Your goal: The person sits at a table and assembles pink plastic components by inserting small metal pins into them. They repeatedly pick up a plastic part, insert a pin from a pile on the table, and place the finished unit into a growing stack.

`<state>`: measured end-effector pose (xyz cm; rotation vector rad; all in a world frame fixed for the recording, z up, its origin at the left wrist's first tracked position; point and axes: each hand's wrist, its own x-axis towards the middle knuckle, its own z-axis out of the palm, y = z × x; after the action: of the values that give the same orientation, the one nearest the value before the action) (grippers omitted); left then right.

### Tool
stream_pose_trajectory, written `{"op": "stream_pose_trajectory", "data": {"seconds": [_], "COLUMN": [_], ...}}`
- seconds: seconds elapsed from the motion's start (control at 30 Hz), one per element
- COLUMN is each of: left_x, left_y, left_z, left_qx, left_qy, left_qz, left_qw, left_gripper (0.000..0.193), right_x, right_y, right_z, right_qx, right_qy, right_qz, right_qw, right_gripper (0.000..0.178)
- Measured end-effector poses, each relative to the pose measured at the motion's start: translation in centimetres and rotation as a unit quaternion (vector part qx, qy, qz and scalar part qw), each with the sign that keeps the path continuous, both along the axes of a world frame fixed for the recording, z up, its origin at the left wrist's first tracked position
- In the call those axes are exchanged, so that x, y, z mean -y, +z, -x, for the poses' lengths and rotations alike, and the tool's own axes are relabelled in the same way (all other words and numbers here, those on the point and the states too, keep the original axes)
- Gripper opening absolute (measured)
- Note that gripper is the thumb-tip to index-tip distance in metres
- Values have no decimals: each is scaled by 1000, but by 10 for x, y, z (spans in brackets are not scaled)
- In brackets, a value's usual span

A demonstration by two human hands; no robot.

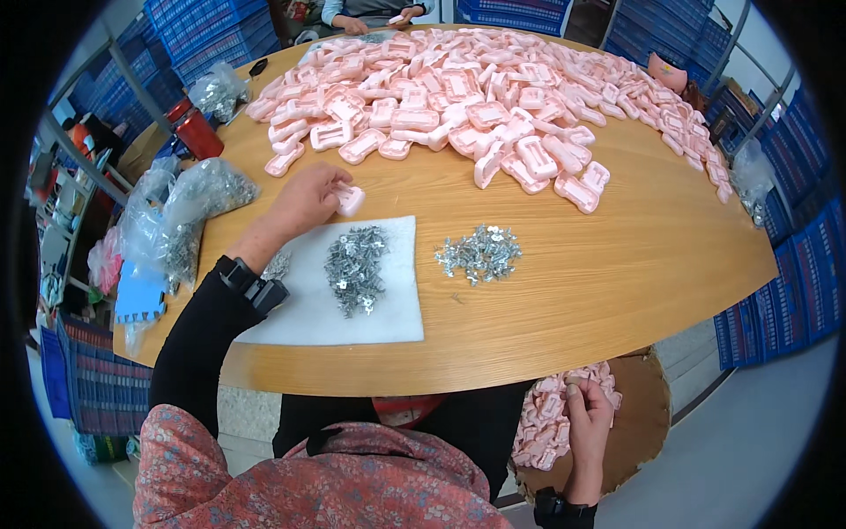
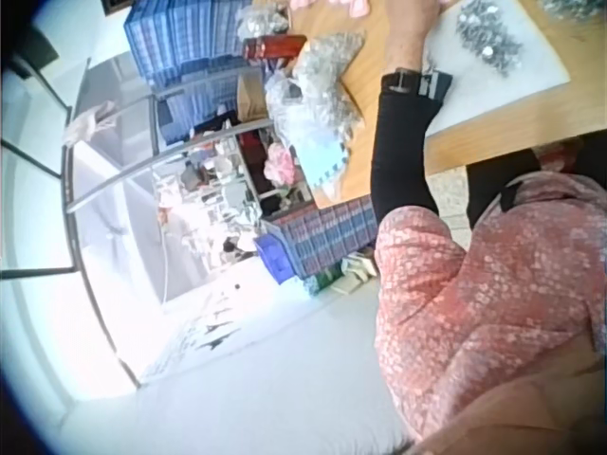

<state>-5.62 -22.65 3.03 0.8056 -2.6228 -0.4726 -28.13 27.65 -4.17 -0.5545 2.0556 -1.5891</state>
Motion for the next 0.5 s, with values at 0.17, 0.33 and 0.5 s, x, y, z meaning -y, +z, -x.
{"op": "stream_pose_trajectory", "data": {"seconds": [0.17,0.33,0.5], "left_x": [10,14,7], "left_y": [3,14,22], "left_z": [-2,3,-1], "left_qx": [119,131,36], "left_qy": [-92,-13,42], "left_qz": [67,59,0], "left_qw": [986,990,998], "left_gripper": [54,53,40], "right_x": [7,-1,1], "right_y": [8,28,46], "right_z": [-4,-16,-31], "right_qx": [-13,8,-11], "right_qy": [19,-3,6], "right_qz": [8,17,20], "right_qw": [1000,1000,1000], "right_gripper": [15,15,14]}}
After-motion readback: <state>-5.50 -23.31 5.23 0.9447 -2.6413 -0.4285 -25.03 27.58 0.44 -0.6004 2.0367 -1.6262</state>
